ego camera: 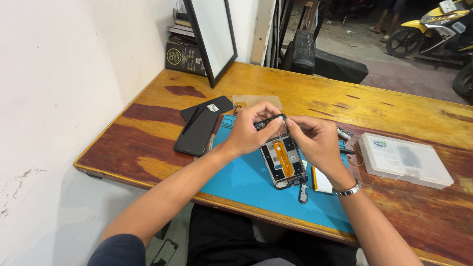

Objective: The person works on a disassembled smartphone, carefully peeling off a protective film from the internal frame and then using a prying tool to adjust components near the battery. The task involves precise hand movements to handle delicate internal parts.

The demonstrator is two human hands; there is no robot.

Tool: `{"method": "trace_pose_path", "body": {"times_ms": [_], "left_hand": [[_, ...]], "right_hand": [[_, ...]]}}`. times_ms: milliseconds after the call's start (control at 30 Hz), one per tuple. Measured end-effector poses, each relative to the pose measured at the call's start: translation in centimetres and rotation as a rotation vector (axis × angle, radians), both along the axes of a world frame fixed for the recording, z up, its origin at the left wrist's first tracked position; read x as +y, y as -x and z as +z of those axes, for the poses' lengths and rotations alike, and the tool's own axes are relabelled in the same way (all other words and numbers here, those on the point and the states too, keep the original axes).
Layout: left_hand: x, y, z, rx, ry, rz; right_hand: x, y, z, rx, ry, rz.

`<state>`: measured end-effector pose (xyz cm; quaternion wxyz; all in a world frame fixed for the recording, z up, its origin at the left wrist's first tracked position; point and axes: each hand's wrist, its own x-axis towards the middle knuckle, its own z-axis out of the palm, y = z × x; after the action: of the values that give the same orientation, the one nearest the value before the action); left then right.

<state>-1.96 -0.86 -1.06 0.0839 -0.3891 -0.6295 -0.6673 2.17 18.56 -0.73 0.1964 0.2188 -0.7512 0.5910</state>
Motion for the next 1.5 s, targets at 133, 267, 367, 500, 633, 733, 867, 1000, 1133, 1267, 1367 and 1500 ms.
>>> {"method": "trace_pose_path", "body": {"times_ms": [133, 267, 367, 500, 633, 733, 867, 1000, 1133, 1267, 1367, 1500], "left_hand": [[0.0, -0.09, 0.18, 0.012, 0.007, 0.006], [-0.03, -0.2, 0.25, 0.031, 0.009, 0.008], [-0.03, -0.23, 0.22, 0.047, 0.003, 0.004], [-0.02, -0.18, 0.15, 0.057, -0.005, 0.004], [-0.08, -0.16, 0.14, 0.044, -0.013, -0.007], [-0.12, -0.2, 0.21, 0.08, -0.01, -0.005], [-0.15, -0.24, 0.28, 0.05, -0.003, 0.005], [0.04, -0.05, -0.03, 0.031, -0.009, -0.003], [0.06, 0.11, -0.38, 0.014, -0.006, -0.002], [0.14, 0.23, -0.46, 0.014, -0.014, -0.002], [0.11, 0.19, -0.48, 0.018, -0.013, -0.009], [-0.02, 0.13, -0.44, 0.037, -0.007, -0.003]], "right_hand": [[0.1, 0.02, 0.16, -0.004, -0.01, 0.007], [0.11, 0.05, 0.19, -0.019, -0.002, 0.021], [0.12, 0.04, 0.13, -0.028, 0.003, 0.028], [0.0, 0.14, -0.01, -0.027, 0.027, 0.039], [-0.06, 0.23, -0.03, -0.033, 0.037, 0.048], [-0.07, 0.22, 0.04, -0.056, 0.03, 0.03], [0.01, 0.29, 0.16, -0.061, 0.02, 0.03], [0.19, 0.44, -0.17, -0.066, 0.033, 0.04], [0.23, 0.58, -0.49, -0.047, 0.026, 0.036], [0.25, 0.58, -0.53, -0.051, 0.031, 0.035], [0.22, 0.54, -0.51, -0.049, 0.037, 0.049], [0.14, 0.5, -0.43, -0.039, 0.022, 0.05]]}}
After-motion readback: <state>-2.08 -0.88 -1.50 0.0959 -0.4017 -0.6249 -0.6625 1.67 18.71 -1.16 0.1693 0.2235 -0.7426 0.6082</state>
